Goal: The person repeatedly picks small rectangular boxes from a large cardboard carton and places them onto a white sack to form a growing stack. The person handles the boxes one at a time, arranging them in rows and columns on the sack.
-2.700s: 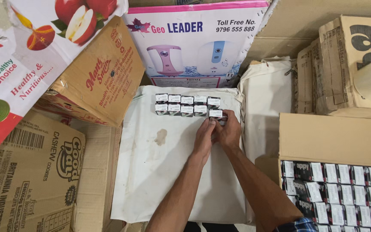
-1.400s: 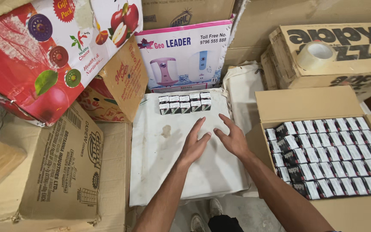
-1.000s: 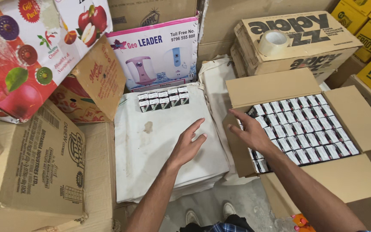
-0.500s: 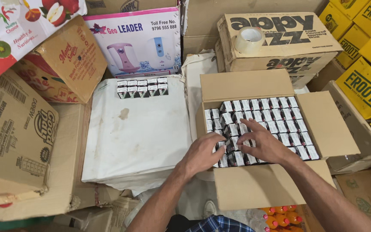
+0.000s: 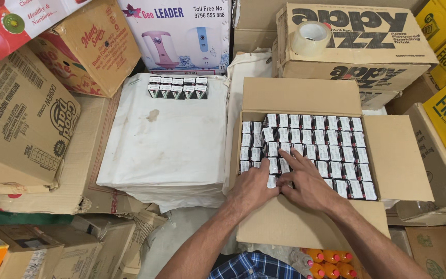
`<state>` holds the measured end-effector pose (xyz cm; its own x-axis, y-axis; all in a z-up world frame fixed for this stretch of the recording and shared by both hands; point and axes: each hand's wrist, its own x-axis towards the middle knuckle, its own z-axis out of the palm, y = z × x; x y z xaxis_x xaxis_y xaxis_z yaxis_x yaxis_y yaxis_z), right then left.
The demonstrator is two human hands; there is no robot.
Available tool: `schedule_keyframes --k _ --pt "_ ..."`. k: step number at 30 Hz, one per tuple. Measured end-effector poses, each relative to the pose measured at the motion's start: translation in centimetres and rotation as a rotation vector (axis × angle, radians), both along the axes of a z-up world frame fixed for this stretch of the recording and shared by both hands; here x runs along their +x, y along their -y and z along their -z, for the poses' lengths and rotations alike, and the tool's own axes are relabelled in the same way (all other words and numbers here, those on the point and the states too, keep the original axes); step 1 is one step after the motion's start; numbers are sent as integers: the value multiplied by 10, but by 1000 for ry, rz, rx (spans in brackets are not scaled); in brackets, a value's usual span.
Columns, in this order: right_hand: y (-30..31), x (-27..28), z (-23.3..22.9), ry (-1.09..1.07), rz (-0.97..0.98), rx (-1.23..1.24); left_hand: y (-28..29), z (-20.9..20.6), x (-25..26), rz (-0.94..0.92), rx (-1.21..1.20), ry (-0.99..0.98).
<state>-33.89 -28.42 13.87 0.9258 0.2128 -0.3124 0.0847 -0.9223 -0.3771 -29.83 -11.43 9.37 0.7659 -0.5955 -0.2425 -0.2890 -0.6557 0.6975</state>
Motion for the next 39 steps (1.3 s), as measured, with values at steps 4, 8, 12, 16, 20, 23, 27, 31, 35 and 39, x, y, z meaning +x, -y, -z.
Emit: schedule_keyframes --k 4,8,12,16,20,23,27,31,35,39 --pt "0 -2 3 3 13 54 1 -8 -3 -27 15 0" --pt "-1 -4 5 4 12 92 2 -19 -7 -75 20 -21" --pt "-7 -3 -6 -8 16 132 -3 -44 -14 -91 -29 -41" --pt "-11 0 -15 33 17 204 -17 -76 -9 -128 -88 -65" --pt "-22 6 -25 74 26 391 -41 -104 4 -154 -110 -93" --pt "-37 13 -30 86 59 571 -60 -114 16 -199 -202 -88" --pt "-67 34 -14 86 171 717 -87 -102 39 -206 -232 -21" --pt "-105 66 -4 113 241 734 -118 -93 61 -213 -234 9" --pt "-136 110 29 71 330 835 -155 -66 93 -335 -340 -22" --pt "-165 156 80 90 466 840 -182 -15 125 -473 -408 -138"
